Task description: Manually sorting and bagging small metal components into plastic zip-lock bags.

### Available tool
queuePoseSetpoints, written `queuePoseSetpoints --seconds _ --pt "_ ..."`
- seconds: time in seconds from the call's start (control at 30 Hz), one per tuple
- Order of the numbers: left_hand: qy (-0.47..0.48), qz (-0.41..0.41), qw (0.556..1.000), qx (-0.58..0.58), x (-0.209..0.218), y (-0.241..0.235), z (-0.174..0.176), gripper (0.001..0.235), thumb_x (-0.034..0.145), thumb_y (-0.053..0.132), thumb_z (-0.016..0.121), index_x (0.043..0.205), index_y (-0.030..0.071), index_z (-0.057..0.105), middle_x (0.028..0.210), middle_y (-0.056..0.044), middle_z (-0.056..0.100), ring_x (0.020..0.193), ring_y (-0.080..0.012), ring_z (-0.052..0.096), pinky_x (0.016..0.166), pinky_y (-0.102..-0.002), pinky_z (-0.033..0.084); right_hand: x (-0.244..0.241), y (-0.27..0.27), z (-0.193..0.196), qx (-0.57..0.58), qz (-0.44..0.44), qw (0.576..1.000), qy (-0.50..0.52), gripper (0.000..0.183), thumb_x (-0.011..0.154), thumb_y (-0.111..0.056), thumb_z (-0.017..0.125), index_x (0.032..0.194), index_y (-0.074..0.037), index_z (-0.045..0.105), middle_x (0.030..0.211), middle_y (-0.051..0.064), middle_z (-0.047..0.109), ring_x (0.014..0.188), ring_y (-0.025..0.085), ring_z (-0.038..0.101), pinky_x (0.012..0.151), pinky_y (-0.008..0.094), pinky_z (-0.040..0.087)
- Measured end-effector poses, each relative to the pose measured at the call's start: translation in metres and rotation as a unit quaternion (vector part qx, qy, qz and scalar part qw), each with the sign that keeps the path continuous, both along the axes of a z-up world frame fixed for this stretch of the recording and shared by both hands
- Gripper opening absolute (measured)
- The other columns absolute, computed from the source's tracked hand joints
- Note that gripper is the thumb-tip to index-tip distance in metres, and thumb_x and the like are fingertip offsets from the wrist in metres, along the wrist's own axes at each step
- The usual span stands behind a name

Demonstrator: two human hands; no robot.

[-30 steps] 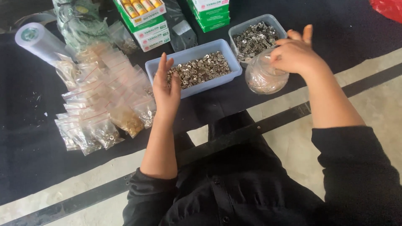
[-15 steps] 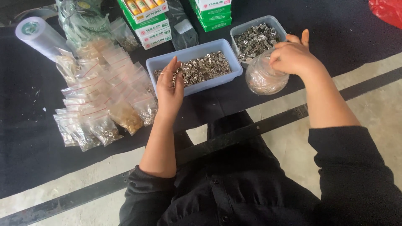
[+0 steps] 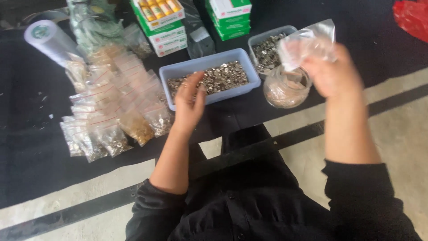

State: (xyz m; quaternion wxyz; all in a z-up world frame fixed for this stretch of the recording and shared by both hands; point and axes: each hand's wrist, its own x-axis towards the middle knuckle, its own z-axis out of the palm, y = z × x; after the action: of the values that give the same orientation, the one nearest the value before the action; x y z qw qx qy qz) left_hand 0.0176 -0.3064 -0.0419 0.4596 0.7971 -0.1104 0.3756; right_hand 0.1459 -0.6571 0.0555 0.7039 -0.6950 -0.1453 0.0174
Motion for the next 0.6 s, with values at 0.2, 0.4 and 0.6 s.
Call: queuePoseSetpoints --seconds 0.2,0.4,0.6 --pt "0.13 -0.253 0.936 -0.207 -0.007 -0.004 0.014 0.047 0.108 0.043 0.051 0.13 0.007 0.071 0.117 -0.015 0.076 0.115 -0.0262 0.069 0.097 -0.045 0.054 -0.039 0.117 -0.02 -0.217 0.045 0.877 -0.426 0.004 0.097 -0.008 0.072 0.1 -0.011 0.072 0.144 0.013 0.062 0.136 0.034 0.054 0.114 0.044 0.043" --pt "0.245 -0.324 0.79 -0.459 -0.012 -0.011 0.024 0.058 0.099 0.05 0.063 0.123 -0.002 0.07 0.102 -0.022 0.075 0.097 -0.0337 0.075 0.087 -0.053 0.06 -0.045 0.16 -0.044 -0.28 0.057 0.736 -0.614 0.011 0.101 -0.02 0.066 0.099 -0.01 0.07 0.147 0.019 0.056 0.134 0.047 0.053 0.11 0.054 0.046" --pt "0.148 -0.199 0.892 -0.378 0.02 -0.005 -0.037 0.026 0.102 0.021 0.068 0.079 0.009 0.073 0.063 0.0 0.064 0.062 -0.0048 0.052 0.061 -0.018 0.042 -0.059 0.156 -0.04 -0.165 0.067 0.863 -0.473 0.015 0.098 0.001 0.068 0.112 0.003 0.072 0.143 0.024 0.056 0.131 0.043 0.056 0.102 0.042 0.055"
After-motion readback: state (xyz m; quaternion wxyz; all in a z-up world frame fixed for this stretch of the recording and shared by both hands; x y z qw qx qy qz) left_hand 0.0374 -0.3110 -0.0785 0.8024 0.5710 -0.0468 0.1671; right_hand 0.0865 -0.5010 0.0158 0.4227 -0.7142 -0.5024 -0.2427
